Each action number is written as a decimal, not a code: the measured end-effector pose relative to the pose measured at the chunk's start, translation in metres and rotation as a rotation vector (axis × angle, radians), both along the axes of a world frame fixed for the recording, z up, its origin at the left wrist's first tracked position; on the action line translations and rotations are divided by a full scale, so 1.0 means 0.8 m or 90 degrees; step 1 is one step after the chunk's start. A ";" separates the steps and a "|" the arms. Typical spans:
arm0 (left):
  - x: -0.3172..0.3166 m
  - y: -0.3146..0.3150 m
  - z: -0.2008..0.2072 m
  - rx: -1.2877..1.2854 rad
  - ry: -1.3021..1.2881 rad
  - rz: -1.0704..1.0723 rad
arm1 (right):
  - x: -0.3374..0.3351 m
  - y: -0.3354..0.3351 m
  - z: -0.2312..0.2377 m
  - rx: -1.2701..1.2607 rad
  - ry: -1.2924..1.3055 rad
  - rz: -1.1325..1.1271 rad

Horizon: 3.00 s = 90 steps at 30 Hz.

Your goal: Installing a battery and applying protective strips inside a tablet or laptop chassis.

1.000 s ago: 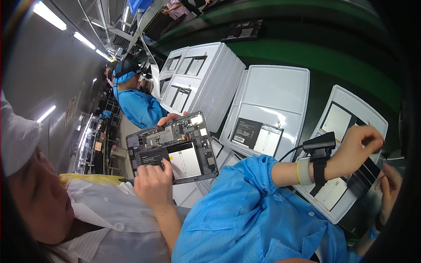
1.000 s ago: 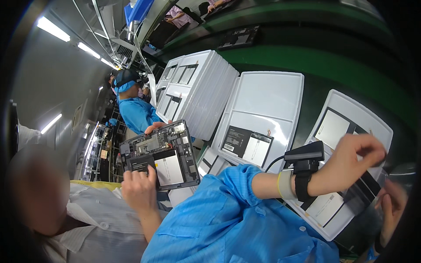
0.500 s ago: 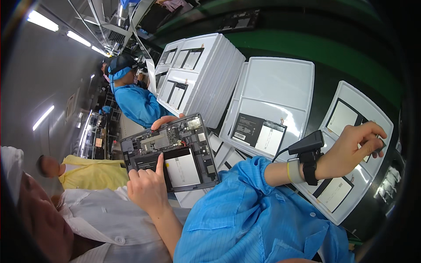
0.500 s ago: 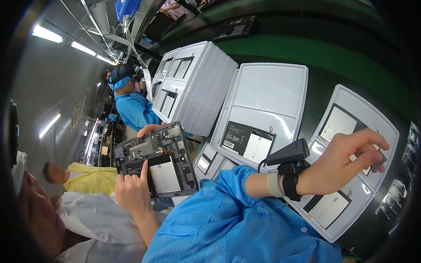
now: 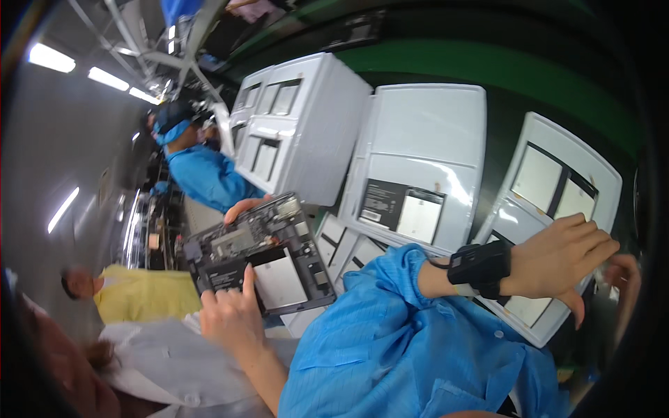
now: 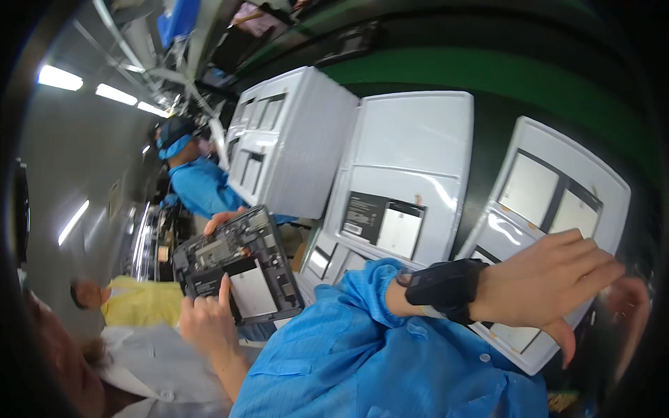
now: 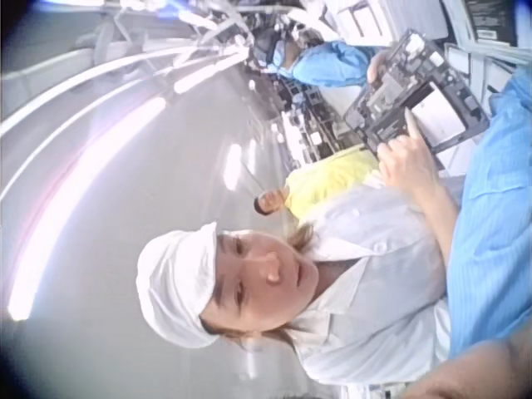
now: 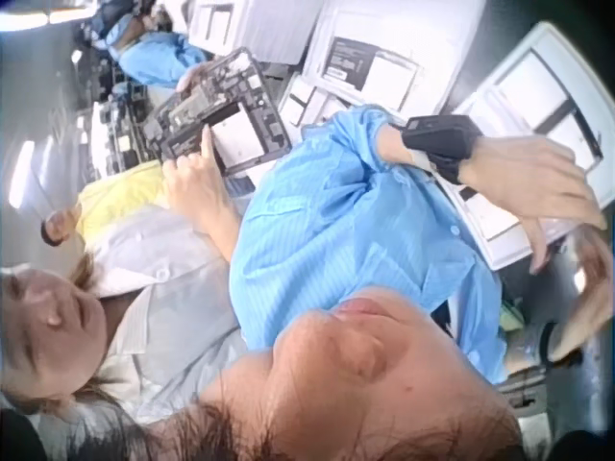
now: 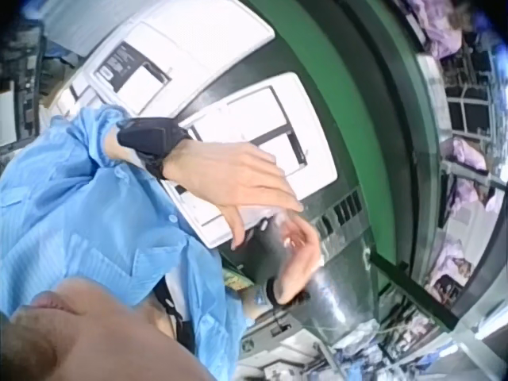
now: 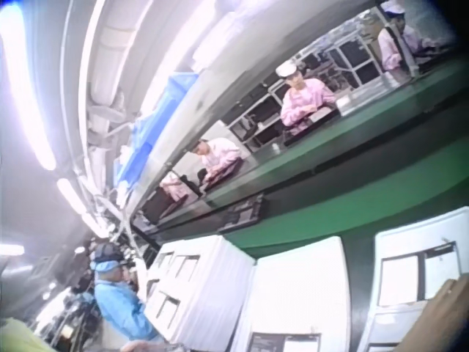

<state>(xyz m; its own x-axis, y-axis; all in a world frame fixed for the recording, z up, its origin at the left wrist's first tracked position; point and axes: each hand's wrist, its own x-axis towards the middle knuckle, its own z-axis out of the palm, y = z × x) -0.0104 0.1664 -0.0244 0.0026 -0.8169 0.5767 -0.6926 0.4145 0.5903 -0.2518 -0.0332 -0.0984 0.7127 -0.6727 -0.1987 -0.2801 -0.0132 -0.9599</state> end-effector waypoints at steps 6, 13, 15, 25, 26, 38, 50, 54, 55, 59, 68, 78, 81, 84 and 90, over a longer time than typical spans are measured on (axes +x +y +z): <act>0.007 0.024 0.025 0.061 -0.034 -0.008 | 0.086 0.069 0.133 0.302 0.004 0.345; 0.015 0.023 0.012 0.404 -0.168 0.172 | 0.075 0.040 0.115 0.096 -0.028 0.118; 0.011 0.006 0.004 0.461 -0.199 0.245 | 0.077 0.030 0.111 0.085 -0.041 0.088; 0.005 -0.020 -0.021 0.413 -0.246 0.350 | 0.090 0.021 0.070 0.072 -0.110 0.018; 0.005 -0.021 -0.020 0.416 -0.234 0.348 | 0.092 0.024 0.068 0.060 -0.115 0.003; 0.015 -0.014 -0.021 0.426 -0.175 0.349 | 0.111 0.047 0.047 0.034 -0.138 -0.059; 0.012 -0.016 -0.026 0.415 -0.110 0.347 | 0.109 0.044 0.020 -0.047 -0.146 -0.094; 0.018 0.001 -0.021 0.396 -0.087 0.292 | 0.111 0.042 0.020 -0.047 -0.120 -0.099; 0.018 0.005 -0.025 0.398 -0.087 0.294 | 0.107 0.040 0.017 -0.045 -0.120 -0.097; 0.010 0.014 -0.032 0.358 -0.068 0.256 | 0.093 0.045 0.020 -0.084 -0.084 -0.138; 0.005 0.058 -0.017 0.409 -0.079 0.128 | 0.125 0.061 0.035 0.014 -0.150 -0.151; -0.015 0.039 -0.026 0.306 -0.122 0.199 | 0.155 0.031 0.030 -0.042 -0.185 -0.160; -0.010 0.048 -0.028 0.268 -0.114 0.203 | 0.153 0.028 0.050 -0.030 -0.184 -0.152; 0.005 0.078 -0.027 0.227 -0.131 0.263 | 0.125 0.064 0.077 -0.036 -0.140 -0.124; 0.011 0.093 -0.063 0.156 -0.107 0.263 | 0.105 0.155 0.063 0.054 -0.025 -0.139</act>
